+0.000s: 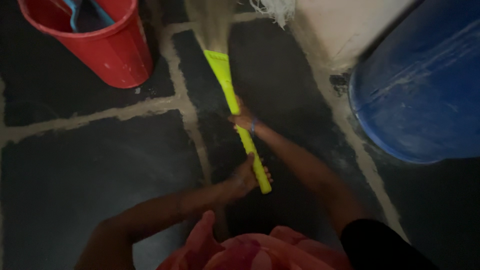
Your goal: The person sweeps a stone floor using a grass broom, moving dust and debris together and then sweeping into a red bucket.
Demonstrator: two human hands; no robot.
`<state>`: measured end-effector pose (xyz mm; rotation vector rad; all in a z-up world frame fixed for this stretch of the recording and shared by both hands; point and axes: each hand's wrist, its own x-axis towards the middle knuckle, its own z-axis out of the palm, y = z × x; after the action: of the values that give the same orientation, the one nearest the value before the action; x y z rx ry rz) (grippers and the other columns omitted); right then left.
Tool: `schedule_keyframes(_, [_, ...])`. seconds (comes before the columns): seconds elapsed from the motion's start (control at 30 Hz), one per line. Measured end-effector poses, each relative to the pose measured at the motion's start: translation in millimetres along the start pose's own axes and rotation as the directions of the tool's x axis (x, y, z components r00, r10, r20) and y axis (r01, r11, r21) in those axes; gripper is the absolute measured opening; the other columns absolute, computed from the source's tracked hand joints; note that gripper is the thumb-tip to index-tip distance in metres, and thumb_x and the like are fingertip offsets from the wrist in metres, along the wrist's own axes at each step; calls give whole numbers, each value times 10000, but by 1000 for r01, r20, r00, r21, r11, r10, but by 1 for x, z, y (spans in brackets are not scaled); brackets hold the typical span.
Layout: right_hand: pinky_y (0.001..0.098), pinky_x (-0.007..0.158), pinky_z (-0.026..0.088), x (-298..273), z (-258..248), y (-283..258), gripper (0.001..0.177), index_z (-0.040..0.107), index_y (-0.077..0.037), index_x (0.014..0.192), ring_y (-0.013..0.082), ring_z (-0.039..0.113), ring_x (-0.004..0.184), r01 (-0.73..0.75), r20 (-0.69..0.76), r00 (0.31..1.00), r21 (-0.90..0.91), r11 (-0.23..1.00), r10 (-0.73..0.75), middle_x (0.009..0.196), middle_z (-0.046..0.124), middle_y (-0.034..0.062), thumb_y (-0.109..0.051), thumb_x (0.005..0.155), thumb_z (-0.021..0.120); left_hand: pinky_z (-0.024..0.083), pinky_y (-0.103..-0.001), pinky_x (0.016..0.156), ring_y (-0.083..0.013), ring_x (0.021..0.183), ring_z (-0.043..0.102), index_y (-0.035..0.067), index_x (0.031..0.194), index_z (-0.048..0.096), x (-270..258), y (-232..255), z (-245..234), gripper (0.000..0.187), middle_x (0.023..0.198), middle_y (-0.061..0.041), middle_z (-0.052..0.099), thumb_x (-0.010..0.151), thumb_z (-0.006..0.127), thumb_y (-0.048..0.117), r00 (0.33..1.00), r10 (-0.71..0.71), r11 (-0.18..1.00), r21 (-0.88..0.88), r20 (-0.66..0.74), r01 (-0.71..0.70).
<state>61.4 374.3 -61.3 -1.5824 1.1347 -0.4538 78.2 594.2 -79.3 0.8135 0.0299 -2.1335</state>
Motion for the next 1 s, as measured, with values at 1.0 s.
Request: schedule_keyframes(1.0, [331,384,505,21,160,-26,958,150,-239,1634,205,584,520,150,-321,947,437,887,-2,1098,608,153,19,841,621,416,-314,394,-145,439,476,105,983,560,-133,63,-85,575,632,-30,506,1009,411,661,880,421,842,455,-220,-289])
